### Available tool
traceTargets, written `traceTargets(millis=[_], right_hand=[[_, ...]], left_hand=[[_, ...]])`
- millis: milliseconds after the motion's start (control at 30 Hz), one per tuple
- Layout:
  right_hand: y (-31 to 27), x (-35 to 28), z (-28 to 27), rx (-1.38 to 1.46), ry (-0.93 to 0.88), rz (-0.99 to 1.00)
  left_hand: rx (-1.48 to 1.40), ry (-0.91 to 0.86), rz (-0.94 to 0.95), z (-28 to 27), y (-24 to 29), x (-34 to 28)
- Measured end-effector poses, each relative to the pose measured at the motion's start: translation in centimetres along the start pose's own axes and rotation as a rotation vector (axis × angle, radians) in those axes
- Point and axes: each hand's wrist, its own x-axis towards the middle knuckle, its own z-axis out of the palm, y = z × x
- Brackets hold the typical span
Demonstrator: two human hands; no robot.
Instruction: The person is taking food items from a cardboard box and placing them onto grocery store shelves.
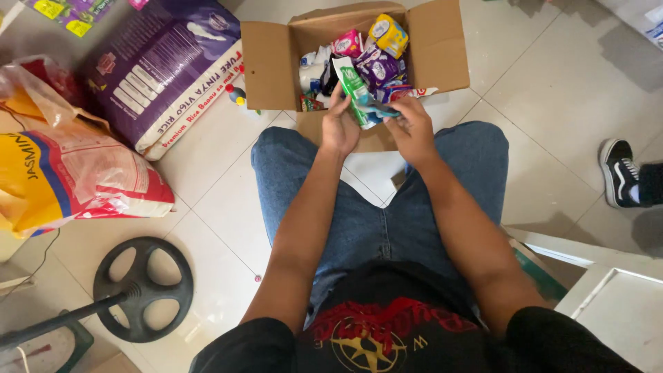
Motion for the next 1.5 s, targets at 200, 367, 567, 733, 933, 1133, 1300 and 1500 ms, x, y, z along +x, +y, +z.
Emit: traceTargets(millis=[200, 367, 567, 733, 933, 1133, 1300, 1500], right_hand=[[5.3, -1.7, 1.0, 0.362, 0.011, 0.363], [5.8, -1.6, 0.7, 0.385, 0.057, 0.467], [4.8, -0.8, 0.8, 0.359, 0.079, 0.547], [4.1, -0.6, 1.2, 0.545, 0.129, 0.69], [5.6, -1.3, 1.2, 0.573, 0.176, 0.72], [5.0, -0.5, 0.6, 0.603, 0.24, 0.69], [7.2, -0.7, -0.7, 0.578, 0.358, 0.575], [3.4, 0.7, -2.3, 0.132, 0.565, 0.102]], left_hand=[[0.19, 0.033, 0.09, -2.1, -1.6, 1.5], [0.235, 0.141, 0.107, -1.3, -1.8, 1.3], [0.342, 0.3, 0.142, -4.0, -2.8, 2.3], [0.338, 0.335, 0.096, -3.3, -3.4, 2.5], [-0.024, 0.298, -0.165, -0.5, -1.3, 0.4], [-0.111, 0.144, -0.072, 0.6, -0.5, 0.1], [-0.223, -0.041, -0.151, -0.9, -0.6, -0.2], [-0.297, -0.415, -0.178, -0.2, 0.0, -0.1]])
